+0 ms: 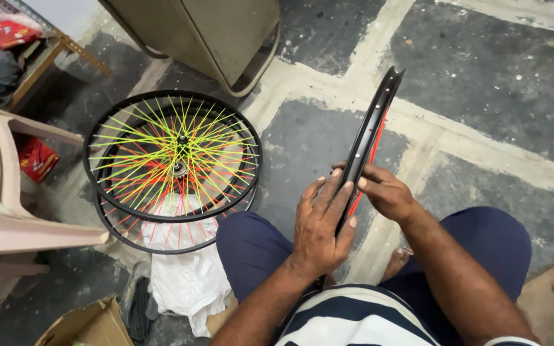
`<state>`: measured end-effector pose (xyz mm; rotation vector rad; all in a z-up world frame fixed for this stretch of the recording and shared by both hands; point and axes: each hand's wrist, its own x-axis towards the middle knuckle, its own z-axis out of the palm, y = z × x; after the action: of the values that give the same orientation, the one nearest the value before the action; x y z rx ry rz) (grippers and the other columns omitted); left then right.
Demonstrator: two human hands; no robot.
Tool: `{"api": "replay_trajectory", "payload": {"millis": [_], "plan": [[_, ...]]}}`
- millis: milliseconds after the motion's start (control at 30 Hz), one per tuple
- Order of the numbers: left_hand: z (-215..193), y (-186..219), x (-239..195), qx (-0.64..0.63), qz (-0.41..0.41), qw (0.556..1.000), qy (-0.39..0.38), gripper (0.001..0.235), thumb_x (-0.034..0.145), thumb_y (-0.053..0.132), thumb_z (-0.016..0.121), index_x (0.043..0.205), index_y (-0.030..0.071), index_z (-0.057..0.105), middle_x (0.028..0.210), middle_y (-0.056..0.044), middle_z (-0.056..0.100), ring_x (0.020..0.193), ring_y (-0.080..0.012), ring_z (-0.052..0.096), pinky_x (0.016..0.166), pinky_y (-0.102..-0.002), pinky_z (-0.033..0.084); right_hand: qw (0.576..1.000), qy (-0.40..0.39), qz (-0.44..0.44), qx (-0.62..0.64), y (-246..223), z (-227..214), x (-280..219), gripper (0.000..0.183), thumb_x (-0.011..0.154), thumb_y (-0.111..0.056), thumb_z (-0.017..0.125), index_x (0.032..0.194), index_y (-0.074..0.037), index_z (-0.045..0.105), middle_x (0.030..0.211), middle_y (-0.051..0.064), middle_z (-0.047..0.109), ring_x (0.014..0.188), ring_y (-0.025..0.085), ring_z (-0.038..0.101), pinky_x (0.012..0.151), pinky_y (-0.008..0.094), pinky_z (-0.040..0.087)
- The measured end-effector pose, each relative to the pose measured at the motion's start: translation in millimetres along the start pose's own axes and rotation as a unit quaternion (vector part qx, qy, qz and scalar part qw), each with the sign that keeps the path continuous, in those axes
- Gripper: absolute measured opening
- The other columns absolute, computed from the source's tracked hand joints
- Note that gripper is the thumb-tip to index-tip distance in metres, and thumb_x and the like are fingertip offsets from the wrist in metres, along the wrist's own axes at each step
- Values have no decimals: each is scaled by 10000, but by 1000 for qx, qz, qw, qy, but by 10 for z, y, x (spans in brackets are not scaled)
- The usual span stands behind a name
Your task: The person sits on the floor and installs a black rim strip into a bicycle rim, pressing it into place by hand. A completed bicycle wheel with neon spokes rests nearby on the floor.
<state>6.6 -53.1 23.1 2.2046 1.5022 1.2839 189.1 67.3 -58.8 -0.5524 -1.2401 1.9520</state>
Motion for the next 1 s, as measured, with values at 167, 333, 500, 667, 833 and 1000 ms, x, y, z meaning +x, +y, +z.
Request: {"api": "replay_trajectory", "payload": {"millis": [167, 333, 500, 667, 833, 1000], "plan": [[-25, 3, 5, -8, -2, 1000, -4, 548, 957, 181, 627, 1469, 4, 549, 1566, -242, 487, 1441, -425, 454, 1245, -528, 321, 967, -52, -58, -242, -328, 66, 33, 351, 823, -122, 775, 1149, -34, 678, 1051, 75, 726, 960, 224, 676, 859, 374, 537], [-14, 18, 34, -11, -8, 1000, -3, 549, 964, 171, 614, 1479, -4, 541, 1563, -252, 493, 1451, -421, 460, 1259, -528, 315, 740, 200, -343, -544, -220, 491, 65, 259, 625, -61, 767, 832, -46, 611, 838, 120, 629, 782, 340, 607, 784, 425, 446], [-36, -5, 43, 6, -10, 1000, -3, 554, 948, 181, 628, 1471, 12, 555, 1559, -239, 495, 1433, -437, 447, 1248, -521, 321, 726, 175, -411, -523, -101, 453, 43, 228, 752, -32, 712, 955, -20, 608, 965, 138, 666, 885, 349, 629, 868, 446, 452], [-34, -20, 22, 2, -12, 1000, -1, 559, 944, 186, 638, 1468, 12, 553, 1562, -233, 493, 1434, -434, 445, 1239, -527, 327, 967, 57, -120, -216, 89, 16, -64, 244, 976, -84, 668, 1206, -5, 686, 1085, 84, 713, 1007, 187, 647, 912, 358, 511], [-32, -9, 49, 6, 2, 1000, -1, 550, 960, 182, 637, 1473, 9, 543, 1576, -234, 484, 1457, -411, 453, 1253, -533, 326, 994, -40, -47, -93, -70, -11, 59, 388, 953, -153, 685, 1300, 11, 635, 1271, 96, 689, 1205, 194, 618, 1047, 339, 479], [-5, 15, 17, -8, -19, 1000, -8, 542, 964, 177, 628, 1474, 9, 549, 1574, -225, 494, 1458, -396, 477, 1277, -520, 325, 866, 31, -245, -435, -242, 89, 4, 389, 811, -228, 781, 1118, -6, 694, 1052, 139, 723, 963, 278, 700, 900, 336, 527]]}}
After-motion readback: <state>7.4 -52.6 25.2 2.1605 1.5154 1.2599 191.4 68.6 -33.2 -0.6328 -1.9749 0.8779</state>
